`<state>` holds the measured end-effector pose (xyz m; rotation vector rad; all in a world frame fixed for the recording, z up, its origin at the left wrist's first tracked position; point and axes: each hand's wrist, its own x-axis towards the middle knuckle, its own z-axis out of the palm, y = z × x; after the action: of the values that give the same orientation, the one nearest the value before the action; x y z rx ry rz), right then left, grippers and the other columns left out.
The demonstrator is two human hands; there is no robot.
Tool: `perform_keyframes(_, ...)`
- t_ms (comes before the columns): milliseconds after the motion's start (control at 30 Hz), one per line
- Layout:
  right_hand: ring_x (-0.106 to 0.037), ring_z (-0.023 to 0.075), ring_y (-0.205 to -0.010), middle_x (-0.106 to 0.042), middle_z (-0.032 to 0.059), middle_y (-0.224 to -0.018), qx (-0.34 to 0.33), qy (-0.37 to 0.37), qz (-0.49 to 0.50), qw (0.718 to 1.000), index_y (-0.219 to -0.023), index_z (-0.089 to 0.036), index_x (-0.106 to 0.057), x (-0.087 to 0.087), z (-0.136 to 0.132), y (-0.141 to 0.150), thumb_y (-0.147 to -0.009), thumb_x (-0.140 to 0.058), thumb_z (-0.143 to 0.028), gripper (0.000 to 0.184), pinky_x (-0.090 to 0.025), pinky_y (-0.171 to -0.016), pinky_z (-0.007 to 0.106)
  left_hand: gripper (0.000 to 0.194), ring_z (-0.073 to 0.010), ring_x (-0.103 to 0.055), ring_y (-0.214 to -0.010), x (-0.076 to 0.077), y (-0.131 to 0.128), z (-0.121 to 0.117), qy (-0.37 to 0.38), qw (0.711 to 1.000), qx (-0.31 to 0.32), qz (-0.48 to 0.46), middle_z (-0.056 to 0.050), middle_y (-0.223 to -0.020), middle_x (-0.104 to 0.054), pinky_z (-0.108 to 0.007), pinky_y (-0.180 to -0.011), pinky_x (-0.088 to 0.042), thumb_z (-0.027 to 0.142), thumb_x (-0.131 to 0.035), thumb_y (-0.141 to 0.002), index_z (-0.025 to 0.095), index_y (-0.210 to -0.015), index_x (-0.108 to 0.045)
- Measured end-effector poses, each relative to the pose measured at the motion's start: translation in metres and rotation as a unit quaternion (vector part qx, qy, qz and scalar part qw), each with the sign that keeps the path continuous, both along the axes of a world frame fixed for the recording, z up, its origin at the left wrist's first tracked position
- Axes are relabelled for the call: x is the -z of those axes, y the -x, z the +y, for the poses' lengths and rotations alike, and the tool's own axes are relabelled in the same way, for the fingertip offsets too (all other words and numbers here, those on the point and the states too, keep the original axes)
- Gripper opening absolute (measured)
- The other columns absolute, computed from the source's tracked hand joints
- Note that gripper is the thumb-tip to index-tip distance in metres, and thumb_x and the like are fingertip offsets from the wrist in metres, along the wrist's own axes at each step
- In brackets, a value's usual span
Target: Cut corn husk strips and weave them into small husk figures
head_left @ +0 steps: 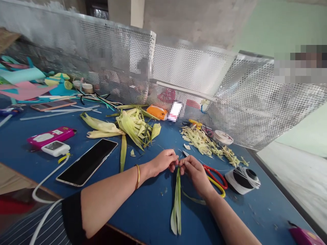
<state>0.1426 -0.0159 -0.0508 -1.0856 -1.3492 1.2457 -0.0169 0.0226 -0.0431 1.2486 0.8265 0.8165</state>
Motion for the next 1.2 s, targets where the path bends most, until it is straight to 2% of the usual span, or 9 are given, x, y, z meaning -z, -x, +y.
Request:
perform_keyframes(100, -0.054, 0.0147, -0.058, -0.058, -0.0025, -0.060, 0.016, -0.021, -0.026, 0.999, -0.074, -0.022, -0.057, -0.001, 0.001, -0.003, -0.085, -0.061, -0.046, 0.027, -0.042, -0.065, 0.030, 0.021, -0.0082, -0.047, -0.046, 0.003, 0.001, 0.003, -0.048, 0.998, -0.013, 0.050, 0.005, -0.055, -0.051, -0.023, -0.050, -0.042, 0.028, -0.053, -0.084, 0.018, -0.066, -0.048)
perform_keyframes(233, -0.059, 0.0161, -0.062, -0.062, -0.0007, -0.063, 0.067, -0.042, -0.065, 0.995, -0.076, -0.021, -0.058, 0.001, 0.006, -0.008, -0.084, -0.059, -0.049, 0.028, -0.046, -0.068, 0.032, 0.021, -0.0085, -0.049, -0.049, 0.005, 0.003, 0.007, -0.042, 0.998, -0.027, 0.042, 0.003, -0.061, -0.053, -0.024, -0.053, -0.046, 0.028, -0.051, -0.085, 0.017, -0.067, -0.048)
perform_keyframes(300, -0.061, 0.0167, -0.064, -0.066, 0.0016, -0.074, 0.081, -0.042, -0.086, 0.992, -0.085, -0.021, -0.062, 0.004, 0.009, -0.010, -0.080, -0.063, -0.049, 0.029, -0.047, -0.069, 0.033, 0.022, -0.0086, -0.050, -0.050, 0.005, 0.003, 0.008, -0.033, 0.999, -0.027, 0.032, 0.003, -0.063, -0.054, -0.024, -0.054, -0.047, 0.030, -0.052, -0.084, 0.017, -0.067, -0.047)
perform_keyframes(433, -0.061, 0.0153, -0.061, -0.068, 0.0040, -0.090, 0.060, -0.029, -0.117, 0.991, -0.101, -0.020, -0.068, 0.010, 0.012, -0.010, -0.074, -0.067, -0.045, 0.037, -0.048, -0.065, 0.033, 0.022, -0.0085, -0.050, -0.051, 0.006, 0.002, 0.007, -0.023, 1.000, -0.013, 0.010, 0.003, -0.063, -0.054, -0.024, -0.056, -0.046, 0.032, -0.055, -0.083, 0.017, -0.068, -0.047)
perform_keyframes(667, -0.060, 0.0145, -0.055, -0.067, 0.0002, -0.070, 0.035, 0.001, -0.077, 0.996, -0.086, -0.020, -0.064, 0.007, 0.010, -0.005, -0.071, -0.072, -0.045, 0.030, -0.046, -0.057, 0.029, 0.026, -0.0098, -0.050, -0.056, 0.003, -0.001, 0.002, -0.009, 0.999, 0.026, -0.044, 0.003, -0.062, -0.051, -0.026, -0.061, -0.047, 0.036, -0.056, -0.082, 0.018, -0.067, -0.045)
perform_keyframes(867, -0.064, 0.0172, -0.063, -0.071, 0.0012, -0.069, 0.017, 0.025, -0.040, 0.999, -0.093, -0.020, -0.057, 0.004, 0.005, 0.002, -0.064, -0.079, -0.038, 0.041, -0.047, -0.059, 0.029, 0.025, -0.0098, -0.048, -0.056, 0.002, -0.003, 0.001, -0.014, 0.999, 0.023, -0.038, 0.003, -0.061, -0.049, -0.025, -0.060, -0.045, 0.036, -0.057, -0.081, 0.018, -0.066, -0.046)
perform_keyframes(1033, -0.058, 0.0147, -0.058, -0.066, -0.0018, -0.062, 0.036, 0.042, -0.037, 0.998, -0.091, -0.019, -0.059, 0.004, 0.002, 0.003, -0.063, -0.077, -0.034, 0.037, -0.043, -0.058, 0.028, 0.026, -0.0099, -0.049, -0.056, 0.002, -0.003, 0.000, -0.024, 0.999, 0.029, -0.014, 0.002, -0.062, -0.052, -0.025, -0.058, -0.044, 0.036, -0.054, -0.084, 0.018, -0.067, -0.048)
perform_keyframes(1200, -0.055, 0.0140, -0.058, -0.065, -0.0006, -0.065, 0.050, 0.051, -0.042, 0.997, -0.088, -0.019, -0.062, 0.001, 0.001, 0.003, -0.065, -0.075, -0.038, 0.033, -0.038, -0.055, 0.027, 0.026, -0.0103, -0.050, -0.057, 0.000, -0.004, -0.001, -0.023, 0.999, 0.025, -0.018, 0.001, -0.064, -0.054, -0.025, -0.059, -0.044, 0.037, -0.055, -0.083, 0.018, -0.067, -0.048)
